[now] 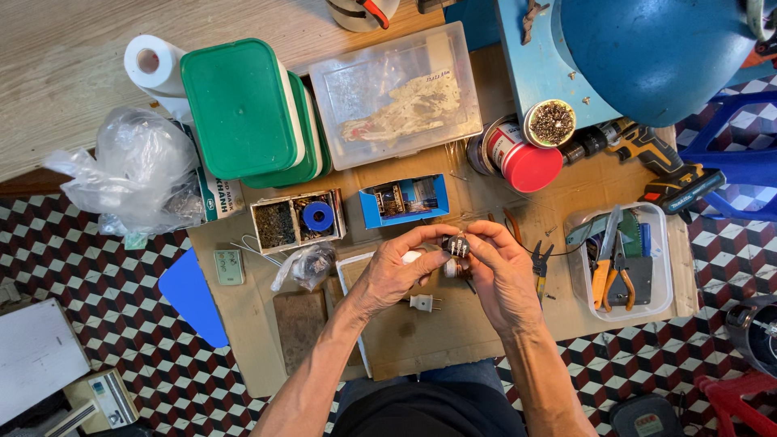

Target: The person assembles and repairs a small electrical component, likely a plug or connector, using pliers and a soldering iron. They strip wires, insert them into terminals, and solder connections while working at a cluttered workbench.

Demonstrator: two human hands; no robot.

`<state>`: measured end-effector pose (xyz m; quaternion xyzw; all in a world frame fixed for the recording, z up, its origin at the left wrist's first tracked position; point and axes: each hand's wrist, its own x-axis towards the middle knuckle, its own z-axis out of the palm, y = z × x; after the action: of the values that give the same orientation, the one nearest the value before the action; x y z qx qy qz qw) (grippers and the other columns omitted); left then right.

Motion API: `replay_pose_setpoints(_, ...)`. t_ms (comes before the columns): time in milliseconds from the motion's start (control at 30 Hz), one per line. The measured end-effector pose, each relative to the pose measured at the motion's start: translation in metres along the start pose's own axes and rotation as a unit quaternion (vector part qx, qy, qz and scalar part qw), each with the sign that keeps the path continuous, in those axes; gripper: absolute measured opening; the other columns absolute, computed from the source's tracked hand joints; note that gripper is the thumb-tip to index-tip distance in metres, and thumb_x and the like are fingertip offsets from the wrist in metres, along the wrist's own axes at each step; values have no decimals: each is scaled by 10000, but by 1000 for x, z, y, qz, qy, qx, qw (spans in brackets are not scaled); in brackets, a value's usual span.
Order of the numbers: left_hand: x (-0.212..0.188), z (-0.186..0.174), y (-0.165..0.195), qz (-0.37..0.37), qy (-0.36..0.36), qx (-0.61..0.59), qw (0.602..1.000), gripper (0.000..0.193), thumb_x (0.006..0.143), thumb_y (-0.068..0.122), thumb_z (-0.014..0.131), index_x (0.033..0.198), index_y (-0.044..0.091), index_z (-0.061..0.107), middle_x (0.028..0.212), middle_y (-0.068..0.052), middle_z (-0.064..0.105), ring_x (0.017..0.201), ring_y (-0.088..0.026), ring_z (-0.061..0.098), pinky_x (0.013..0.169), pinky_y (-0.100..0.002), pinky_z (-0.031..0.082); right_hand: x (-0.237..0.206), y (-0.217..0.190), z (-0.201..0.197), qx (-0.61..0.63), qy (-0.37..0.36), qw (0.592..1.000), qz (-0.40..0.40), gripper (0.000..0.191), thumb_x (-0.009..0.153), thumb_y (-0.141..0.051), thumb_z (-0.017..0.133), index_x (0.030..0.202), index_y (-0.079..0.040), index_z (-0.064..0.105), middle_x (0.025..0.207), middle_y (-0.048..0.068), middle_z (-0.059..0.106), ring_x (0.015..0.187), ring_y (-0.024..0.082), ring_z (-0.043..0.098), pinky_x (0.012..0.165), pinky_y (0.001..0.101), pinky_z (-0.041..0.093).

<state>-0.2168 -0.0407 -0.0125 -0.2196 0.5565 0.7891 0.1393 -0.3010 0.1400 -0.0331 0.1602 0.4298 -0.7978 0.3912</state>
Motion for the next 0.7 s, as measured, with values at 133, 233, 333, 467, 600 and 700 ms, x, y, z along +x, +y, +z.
replay_pose_setpoints(133, -2, 0, 1, -11, -8, -19, 1000, 390, 963, 246, 716, 1339, 149, 686, 743, 107, 580, 651, -2, 483, 579, -174, 401, 0, 1, -1, 21, -21, 999, 12, 193, 990, -62, 662, 1171, 2, 636, 1042, 111, 684, 907, 175, 629, 793, 315, 527)
replay_pose_setpoints(233, -4, 0, 1, -12, -11, -16, 1000, 383, 977, 247, 705, 1348, 155, 685, 726, 107, 548, 645, -2, 460, 582, -175, 389, -1, -1, 1, 10, -15, 1000, 24, 221, 977, -72, 644, 1182, 10, 636, 1058, 110, 688, 924, 166, 632, 807, 306, 524)
replay_pose_setpoints(333, -4, -1, 0, -11, -17, -18, 1000, 379, 980, 237, 698, 1350, 155, 679, 746, 111, 560, 656, 0, 462, 591, -177, 393, -4, -4, 4, -13, 4, 999, 29, 250, 960, -69, 634, 1193, 22, 641, 1063, 94, 687, 934, 165, 639, 822, 309, 532)
replay_pose_setpoints(467, -4, -1, -1, -16, -28, -9, 999, 378, 978, 239, 694, 1348, 163, 678, 740, 111, 548, 646, 0, 466, 571, -178, 383, -6, -7, 7, -34, 5, 999, 28, 290, 983, -150, 610, 1201, 31, 672, 1042, 70, 683, 943, 150, 637, 852, 301, 524)
replay_pose_setpoints(600, -3, 0, 0, -47, -11, 11, 999, 359, 962, 242, 704, 1310, 154, 688, 688, 95, 535, 598, -8, 469, 513, -192, 363, -5, 0, 5, -96, 20, 995, -12, 229, 992, -144, 661, 1140, 30, 679, 1043, 57, 683, 962, 134, 617, 876, 306, 506)
replay_pose_setpoints(700, -4, -2, 0, -34, -1, 41, 999, 363, 958, 255, 698, 1308, 156, 690, 694, 108, 537, 594, 3, 463, 508, -183, 363, -4, 6, 0, -98, 22, 994, -48, 214, 989, -140, 694, 1122, 28, 689, 1044, 55, 678, 983, 131, 614, 922, 299, 506)
